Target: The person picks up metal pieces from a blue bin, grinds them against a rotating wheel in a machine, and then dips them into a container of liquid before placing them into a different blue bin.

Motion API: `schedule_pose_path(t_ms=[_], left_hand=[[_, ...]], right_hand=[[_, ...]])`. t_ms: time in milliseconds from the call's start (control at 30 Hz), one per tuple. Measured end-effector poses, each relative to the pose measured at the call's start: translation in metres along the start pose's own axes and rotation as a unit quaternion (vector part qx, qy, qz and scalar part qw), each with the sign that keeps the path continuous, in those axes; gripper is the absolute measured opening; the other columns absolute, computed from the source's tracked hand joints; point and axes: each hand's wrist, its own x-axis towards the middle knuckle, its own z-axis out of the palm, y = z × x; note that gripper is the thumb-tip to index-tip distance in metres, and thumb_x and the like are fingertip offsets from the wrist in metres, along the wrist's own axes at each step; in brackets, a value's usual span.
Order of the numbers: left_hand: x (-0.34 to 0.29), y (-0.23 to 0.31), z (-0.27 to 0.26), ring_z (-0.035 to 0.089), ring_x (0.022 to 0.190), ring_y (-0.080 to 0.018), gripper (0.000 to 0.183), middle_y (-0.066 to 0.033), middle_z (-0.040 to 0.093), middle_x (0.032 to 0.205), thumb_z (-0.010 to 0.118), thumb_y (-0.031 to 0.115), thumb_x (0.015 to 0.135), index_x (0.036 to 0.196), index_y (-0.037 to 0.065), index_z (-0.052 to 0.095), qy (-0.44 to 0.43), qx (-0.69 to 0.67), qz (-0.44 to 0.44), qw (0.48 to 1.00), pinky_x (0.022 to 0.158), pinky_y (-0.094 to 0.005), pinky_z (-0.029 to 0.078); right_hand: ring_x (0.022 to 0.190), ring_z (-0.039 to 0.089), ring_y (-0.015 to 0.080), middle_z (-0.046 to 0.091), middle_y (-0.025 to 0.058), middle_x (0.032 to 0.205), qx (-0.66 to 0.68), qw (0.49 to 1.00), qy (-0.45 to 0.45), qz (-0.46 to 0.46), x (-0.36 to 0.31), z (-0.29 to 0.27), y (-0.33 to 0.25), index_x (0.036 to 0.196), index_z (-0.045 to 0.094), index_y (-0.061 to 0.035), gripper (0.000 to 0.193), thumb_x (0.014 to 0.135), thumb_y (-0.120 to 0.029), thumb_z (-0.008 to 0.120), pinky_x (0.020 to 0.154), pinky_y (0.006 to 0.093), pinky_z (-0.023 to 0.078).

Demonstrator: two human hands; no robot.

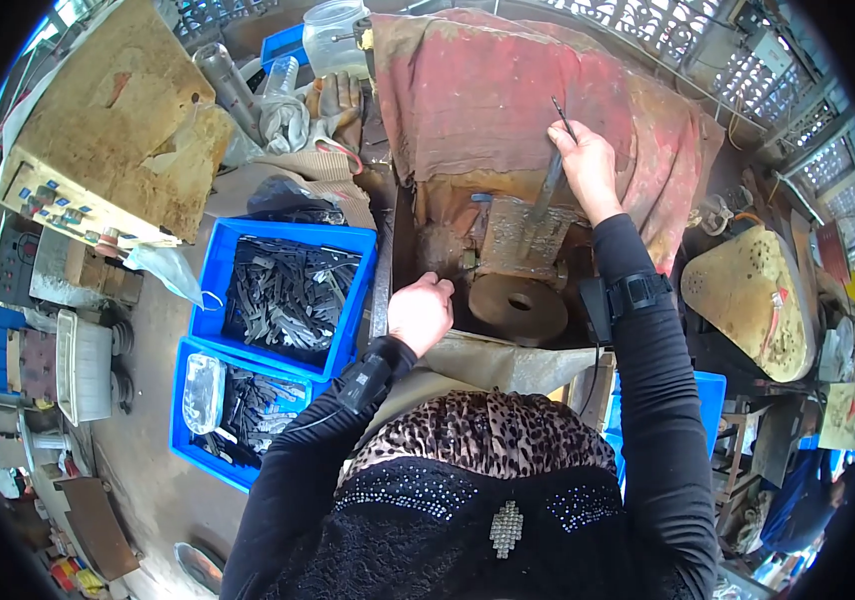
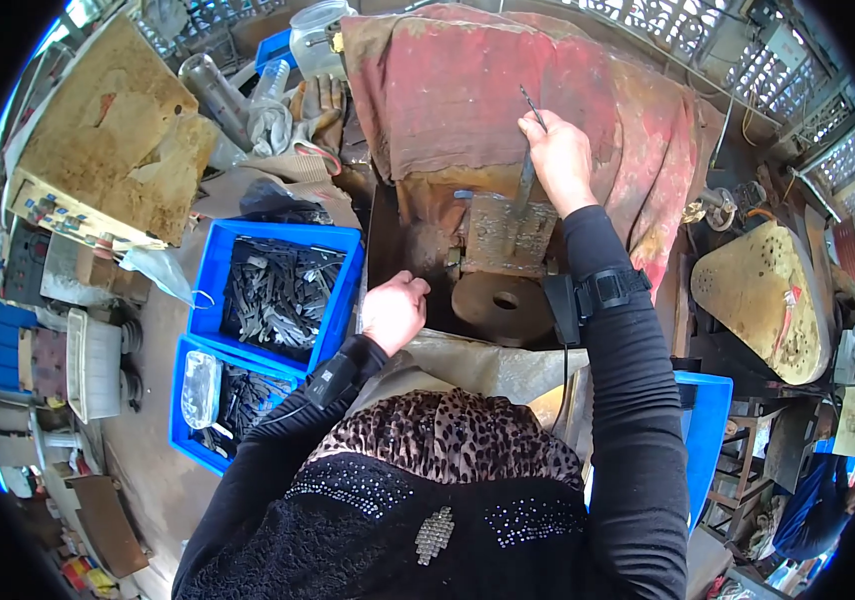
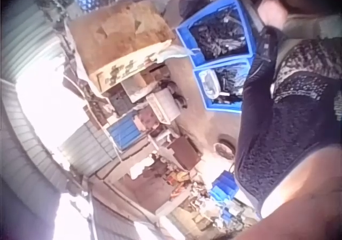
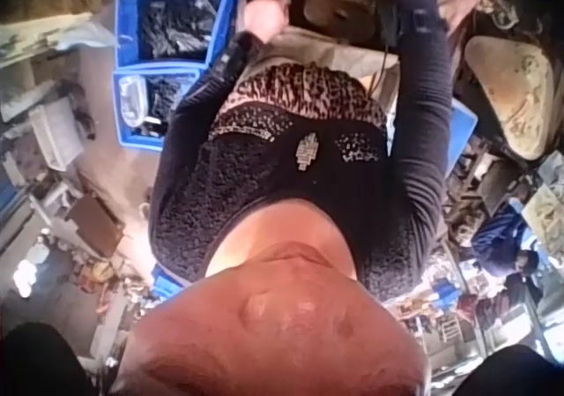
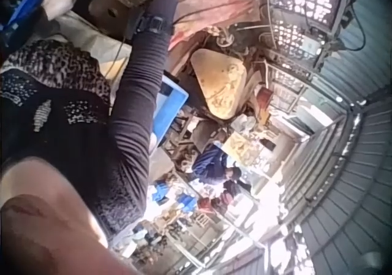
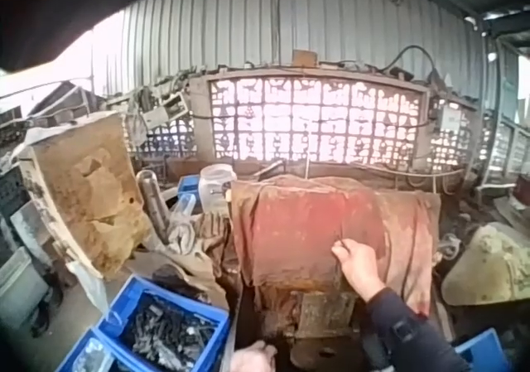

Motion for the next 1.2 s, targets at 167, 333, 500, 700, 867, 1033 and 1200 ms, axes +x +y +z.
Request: schedule_pose_path(t_ms=[167,333,500,700,867,1033,1200], left_hand=[[0.0019,0.0004,-0.0005,0.062,0.065,-0.0311,0.006,-0.01,0.059,0.077,0.062,0.007,0.077,0.08,0.009,0.066,-0.005,-0.002,-0.005,1.0,0.058,-0.0402,0.051],[0.0028,0.0014,-0.0025,0.062,0.066,-0.0312,0.006,-0.0101,0.06,0.077,0.062,0.008,0.077,0.081,0.009,0.066,-0.015,-0.005,-0.005,1.0,0.059,-0.0404,0.051],[0.0024,0.0011,-0.0019,0.062,0.066,-0.0313,0.006,-0.0103,0.06,0.077,0.061,0.008,0.077,0.08,0.009,0.066,-0.018,0.003,-0.007,1.0,0.059,-0.0406,0.051],[0.0022,0.0004,-0.0009,0.062,0.066,-0.0316,0.006,-0.0102,0.06,0.077,0.061,0.009,0.077,0.08,0.009,0.066,-0.017,0.007,0.001,1.0,0.059,-0.0412,0.051],[0.0003,-0.0002,0.0012,0.062,0.069,-0.0328,0.006,-0.0132,0.058,0.075,0.058,0.012,0.078,0.074,0.008,0.059,-0.017,-0.005,-0.009,1.0,0.062,-0.0426,0.052],[0.0004,-0.0037,0.006,0.063,0.068,-0.0319,0.007,-0.0109,0.06,0.077,0.06,0.009,0.078,0.08,0.01,0.066,-0.008,0.002,-0.011,1.0,0.061,-0.0417,0.052],[-0.0014,-0.0043,0.0049,0.063,0.07,-0.0324,0.009,-0.0116,0.061,0.079,0.059,0.01,0.079,0.081,0.01,0.068,0.001,0.006,0.024,1.0,0.062,-0.0421,0.052]], right_hand=[[0.085,0.066,0.0211,0.071,0.012,0.089,-0.003,1.0,-0.003,0.025,0.0,0.001,-0.0019,0.104,0.071,-0.0108,0.026,0.087,-0.03,0.068,0.079,0.0338,0.049],[0.082,0.066,0.0214,0.07,0.0125,0.088,0.004,1.0,0.006,0.014,-0.0013,0.0015,-0.002,0.103,0.071,-0.0115,0.024,0.087,-0.03,0.068,0.077,0.0335,0.049],[0.081,0.066,0.0221,0.07,0.0126,0.088,-0.006,1.0,0.012,0.007,-0.0025,0.0032,-0.0012,0.104,0.07,-0.0116,0.025,0.087,-0.03,0.067,0.077,0.0336,0.049],[0.09,0.066,0.0344,0.069,0.0167,0.092,-0.011,1.0,0.008,0.01,-0.0022,0.0024,-0.0019,0.103,0.069,-0.0152,0.026,0.088,-0.036,0.064,0.079,0.0418,0.05],[0.089,0.066,0.0337,0.069,0.0166,0.091,-0.012,1.0,0.002,0.008,-0.0008,0.0022,-0.002,0.102,0.069,-0.0142,0.026,0.087,-0.035,0.065,0.078,0.0413,0.05],[0.089,0.066,0.0327,0.069,0.0155,0.09,0.0,1.0,-0.008,0.023,0.0018,0.0035,-0.0002,0.101,0.069,-0.0137,0.025,0.087,-0.034,0.065,0.079,0.0409,0.049],[0.09,0.066,0.0312,0.069,0.014,0.089,-0.012,1.0,-0.005,0.019,0.0042,0.0033,-0.0008,0.1,0.068,-0.0136,0.024,0.088,-0.034,0.064,0.079,0.0408,0.049]])
